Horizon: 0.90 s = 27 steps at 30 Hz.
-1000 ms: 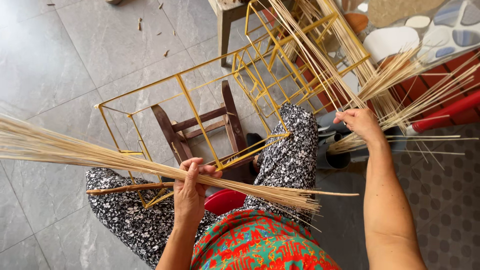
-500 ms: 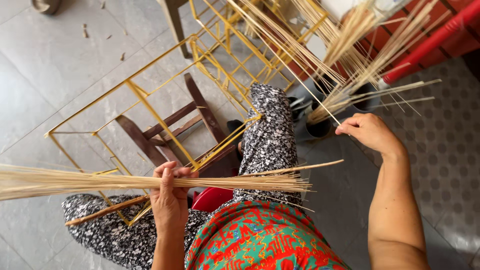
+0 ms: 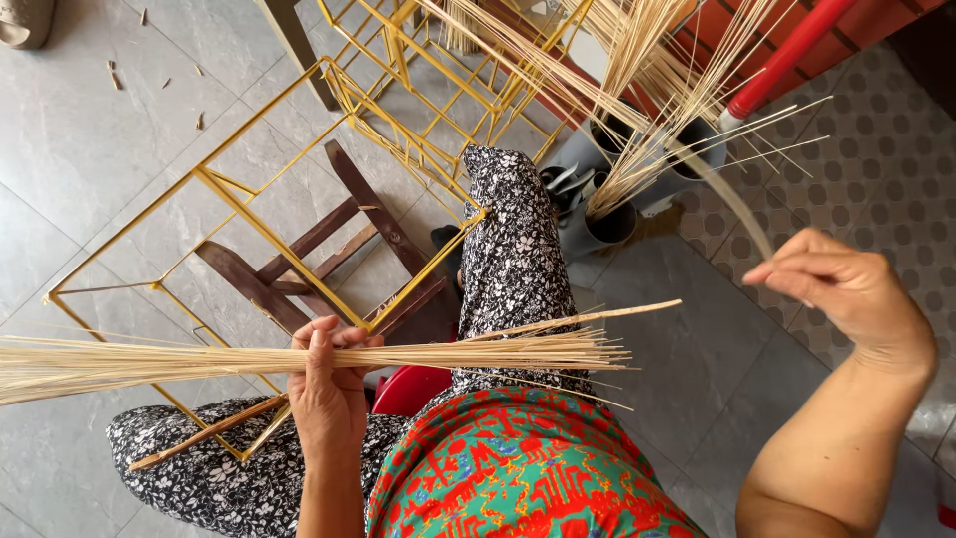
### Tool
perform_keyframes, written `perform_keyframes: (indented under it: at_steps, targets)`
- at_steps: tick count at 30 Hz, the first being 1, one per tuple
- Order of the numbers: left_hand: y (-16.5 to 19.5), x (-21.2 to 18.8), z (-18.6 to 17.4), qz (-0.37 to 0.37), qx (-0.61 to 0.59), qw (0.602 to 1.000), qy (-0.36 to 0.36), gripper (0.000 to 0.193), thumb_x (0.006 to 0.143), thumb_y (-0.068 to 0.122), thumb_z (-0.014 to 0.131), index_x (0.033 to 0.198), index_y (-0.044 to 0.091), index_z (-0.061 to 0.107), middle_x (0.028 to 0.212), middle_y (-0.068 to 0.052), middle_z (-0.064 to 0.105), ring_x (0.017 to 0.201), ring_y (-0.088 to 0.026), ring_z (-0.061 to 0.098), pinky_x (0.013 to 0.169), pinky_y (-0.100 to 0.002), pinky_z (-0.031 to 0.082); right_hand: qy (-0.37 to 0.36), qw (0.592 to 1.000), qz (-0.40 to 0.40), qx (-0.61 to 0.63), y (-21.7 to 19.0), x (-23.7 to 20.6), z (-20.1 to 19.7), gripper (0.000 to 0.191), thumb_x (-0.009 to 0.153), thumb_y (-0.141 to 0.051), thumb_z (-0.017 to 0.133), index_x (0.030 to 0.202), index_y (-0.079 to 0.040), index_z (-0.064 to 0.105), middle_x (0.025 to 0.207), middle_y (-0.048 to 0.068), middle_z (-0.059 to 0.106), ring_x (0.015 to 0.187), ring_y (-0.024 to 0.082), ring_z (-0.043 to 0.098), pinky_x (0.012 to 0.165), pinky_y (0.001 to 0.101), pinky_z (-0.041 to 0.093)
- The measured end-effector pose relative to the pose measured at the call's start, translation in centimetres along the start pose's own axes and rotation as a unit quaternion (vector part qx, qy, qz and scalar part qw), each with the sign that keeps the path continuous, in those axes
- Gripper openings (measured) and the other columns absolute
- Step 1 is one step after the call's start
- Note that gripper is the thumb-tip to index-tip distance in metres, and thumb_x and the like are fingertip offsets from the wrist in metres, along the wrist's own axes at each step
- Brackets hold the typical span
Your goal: The person sits on a red stool and weaves thin bamboo strips into a yellow metal frame. They repeatedly pull strips from a nearby container, align them, and interlace them through the frame's openings to build up a woven structure.
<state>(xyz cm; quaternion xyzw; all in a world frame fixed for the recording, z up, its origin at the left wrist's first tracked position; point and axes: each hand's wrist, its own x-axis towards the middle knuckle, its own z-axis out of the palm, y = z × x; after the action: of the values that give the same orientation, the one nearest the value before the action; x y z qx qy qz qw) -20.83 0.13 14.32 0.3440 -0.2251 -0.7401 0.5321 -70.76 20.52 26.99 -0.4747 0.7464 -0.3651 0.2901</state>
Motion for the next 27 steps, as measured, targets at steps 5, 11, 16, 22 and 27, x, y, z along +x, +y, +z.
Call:
perform_keyframes:
  at_steps: [5, 11, 16, 22, 27]
  targets:
    - [0.1, -0.6, -0.1, -0.005, 0.002, 1.0, 0.014, 0.018, 0.11, 0.02, 0.055, 0.12, 0.005, 0.058, 0.1, -0.015, 0.073, 0.09, -0.026, 0.074, 0.082, -0.037, 0.061, 0.188, 0.974, -0.104, 0.072, 4.2, 1.8, 3.7, 0.007, 0.106, 0.008, 0.069, 0.107, 0.003, 0.073, 0.103, 0.005, 0.065, 0.08, 0.009, 0.062, 0.073, 0.0213, 0.053]
    - [-0.1, -1.3, -0.5, 0.003, 0.004, 1.0, 0.015, 0.019, 0.111, 0.02, 0.055, 0.122, 0.005, 0.057, 0.099, -0.015, 0.073, 0.09, -0.027, 0.074, 0.081, -0.037, 0.06, 0.281, 0.956, -0.073, 0.042, 12.5, 6.7, 12.9, 0.011, 0.103, 0.006, 0.067, 0.111, 0.0, 0.071, 0.101, 0.003, 0.071, 0.088, 0.01, 0.07, 0.08, 0.0233, 0.059]
    - [0.1, -1.6, -0.6, 0.002, 0.011, 1.0, 0.016, 0.019, 0.11, 0.02, 0.055, 0.121, 0.004, 0.057, 0.1, -0.016, 0.074, 0.09, -0.027, 0.074, 0.082, -0.037, 0.06, 0.337, 0.941, -0.02, -0.01, 17.7, 10.5, 17.9, 0.008, 0.1, 0.001, 0.071, 0.107, -0.003, 0.071, 0.09, 0.005, 0.073, 0.079, 0.012, 0.072, 0.071, 0.0257, 0.057]
    - [0.1, -1.8, -0.1, 0.014, 0.014, 1.0, 0.006, 0.019, 0.111, 0.018, 0.054, 0.122, 0.003, 0.056, 0.101, -0.016, 0.073, 0.091, -0.027, 0.074, 0.083, -0.036, 0.06, 0.271, 0.94, 0.074, -0.195, 17.7, 13.7, 19.5, 0.03, 0.085, -0.017, 0.086, 0.108, -0.001, 0.075, 0.089, 0.014, 0.077, 0.079, 0.024, 0.072, 0.068, 0.0363, 0.056]
    - [1.1, -1.5, 0.3, 0.014, 0.036, 0.999, 0.02, 0.02, 0.112, 0.02, 0.053, 0.123, 0.003, 0.054, 0.103, -0.017, 0.073, 0.092, -0.027, 0.074, 0.081, -0.035, 0.06, 0.225, 0.939, 0.26, 0.011, 17.0, 15.7, 18.9, 0.043, 0.089, -0.024, 0.082, 0.119, 0.002, 0.068, 0.092, 0.016, 0.074, 0.063, 0.021, 0.072, 0.053, 0.035, 0.057]
